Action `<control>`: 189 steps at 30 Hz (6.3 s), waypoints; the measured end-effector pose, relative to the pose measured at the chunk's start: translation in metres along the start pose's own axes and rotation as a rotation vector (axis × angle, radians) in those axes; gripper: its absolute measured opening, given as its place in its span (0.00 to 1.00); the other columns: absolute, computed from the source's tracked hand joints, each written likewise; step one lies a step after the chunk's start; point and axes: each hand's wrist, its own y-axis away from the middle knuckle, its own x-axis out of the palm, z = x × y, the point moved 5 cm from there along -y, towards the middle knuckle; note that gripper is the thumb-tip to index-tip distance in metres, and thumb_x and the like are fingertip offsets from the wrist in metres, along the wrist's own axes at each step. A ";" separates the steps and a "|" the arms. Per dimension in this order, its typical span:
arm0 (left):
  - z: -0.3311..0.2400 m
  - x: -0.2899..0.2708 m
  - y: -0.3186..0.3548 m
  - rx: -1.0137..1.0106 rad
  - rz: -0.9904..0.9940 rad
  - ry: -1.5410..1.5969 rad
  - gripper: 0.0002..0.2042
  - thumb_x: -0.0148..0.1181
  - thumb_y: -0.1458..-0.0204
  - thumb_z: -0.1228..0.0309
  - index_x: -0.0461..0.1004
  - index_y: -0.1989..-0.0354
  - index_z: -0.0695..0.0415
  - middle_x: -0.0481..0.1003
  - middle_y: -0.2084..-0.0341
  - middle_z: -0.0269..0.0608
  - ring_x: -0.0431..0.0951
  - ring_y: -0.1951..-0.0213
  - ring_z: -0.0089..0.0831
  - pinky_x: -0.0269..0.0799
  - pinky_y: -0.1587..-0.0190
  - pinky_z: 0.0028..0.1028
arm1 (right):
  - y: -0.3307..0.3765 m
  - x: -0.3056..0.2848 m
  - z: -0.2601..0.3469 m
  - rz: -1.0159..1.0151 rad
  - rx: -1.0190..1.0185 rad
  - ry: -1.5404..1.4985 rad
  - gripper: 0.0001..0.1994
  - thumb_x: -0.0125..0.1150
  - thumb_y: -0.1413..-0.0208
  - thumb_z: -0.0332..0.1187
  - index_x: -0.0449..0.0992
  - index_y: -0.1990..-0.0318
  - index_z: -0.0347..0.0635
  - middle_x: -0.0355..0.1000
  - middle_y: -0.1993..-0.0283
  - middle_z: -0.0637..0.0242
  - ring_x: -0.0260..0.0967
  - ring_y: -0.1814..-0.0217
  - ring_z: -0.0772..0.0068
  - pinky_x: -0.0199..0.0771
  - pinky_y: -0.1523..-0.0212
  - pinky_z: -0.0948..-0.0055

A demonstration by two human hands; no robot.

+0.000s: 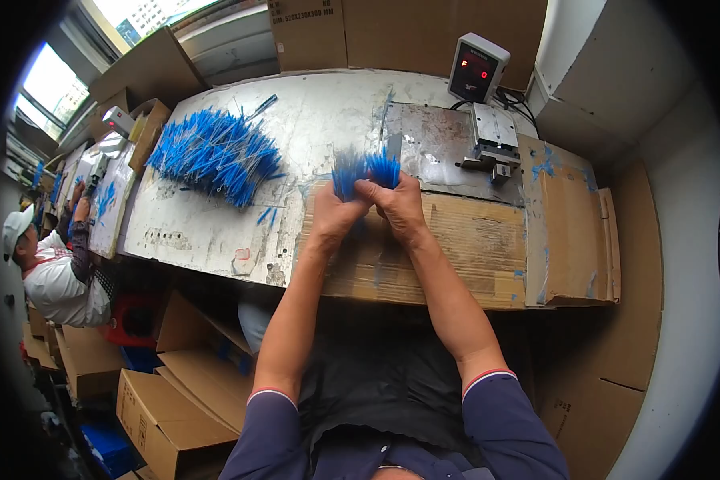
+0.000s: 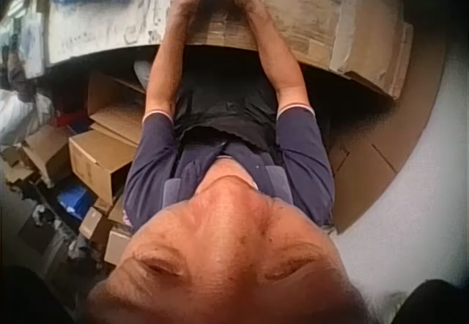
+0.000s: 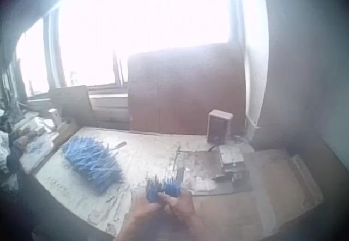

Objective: The recorder is bundling and counting blue filaments at a workstation.

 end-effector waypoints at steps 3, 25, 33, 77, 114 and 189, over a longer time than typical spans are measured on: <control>-0.001 0.004 0.002 0.032 0.035 -0.027 0.13 0.75 0.47 0.70 0.80 0.57 0.60 0.81 0.67 0.31 0.78 0.68 0.20 0.74 0.63 0.22 | -0.003 -0.002 0.003 0.009 -0.088 -0.050 0.09 0.75 0.46 0.29 0.82 0.60 0.40 0.73 0.74 0.77 0.62 0.80 0.88 0.58 0.82 0.82; 0.019 -0.012 0.002 -0.040 0.056 0.239 0.09 0.74 0.47 0.74 0.82 0.58 0.59 0.83 0.66 0.34 0.82 0.66 0.23 0.77 0.61 0.23 | 0.001 0.008 0.000 0.027 0.079 -0.184 0.06 0.73 0.45 0.29 0.82 0.61 0.41 0.72 0.75 0.78 0.58 0.82 0.90 0.51 0.83 0.83; 0.011 -0.013 0.006 -0.064 -0.025 0.283 0.08 0.72 0.46 0.76 0.82 0.59 0.59 0.83 0.66 0.35 0.82 0.66 0.23 0.78 0.59 0.25 | -0.004 -0.005 -0.012 0.026 0.141 -0.287 0.07 0.74 0.46 0.30 0.82 0.63 0.41 0.74 0.76 0.75 0.63 0.83 0.84 0.55 0.85 0.82; 0.012 -0.010 0.006 -0.080 0.043 0.200 0.08 0.70 0.47 0.75 0.83 0.58 0.59 0.82 0.67 0.33 0.80 0.67 0.21 0.75 0.60 0.23 | 0.004 -0.003 -0.003 -0.037 -0.003 -0.210 0.06 0.72 0.44 0.27 0.82 0.61 0.43 0.73 0.74 0.80 0.55 0.83 0.91 0.47 0.83 0.83; 0.027 -0.034 0.000 0.253 -0.544 0.406 0.02 0.65 0.39 0.78 0.79 0.63 0.62 0.80 0.74 0.39 0.79 0.72 0.28 0.75 0.64 0.28 | -0.007 -0.053 -0.018 -0.568 -0.259 -0.307 0.06 0.75 0.43 0.28 0.81 0.66 0.40 0.81 0.70 0.65 0.74 0.74 0.78 0.70 0.75 0.77; 0.012 -0.016 0.003 0.003 0.081 0.261 0.12 0.73 0.46 0.72 0.77 0.57 0.59 0.80 0.67 0.36 0.80 0.67 0.24 0.76 0.61 0.25 | 0.015 -0.016 0.003 0.141 0.012 0.087 0.08 0.73 0.49 0.23 0.80 0.62 0.38 0.76 0.71 0.73 0.72 0.72 0.81 0.71 0.71 0.79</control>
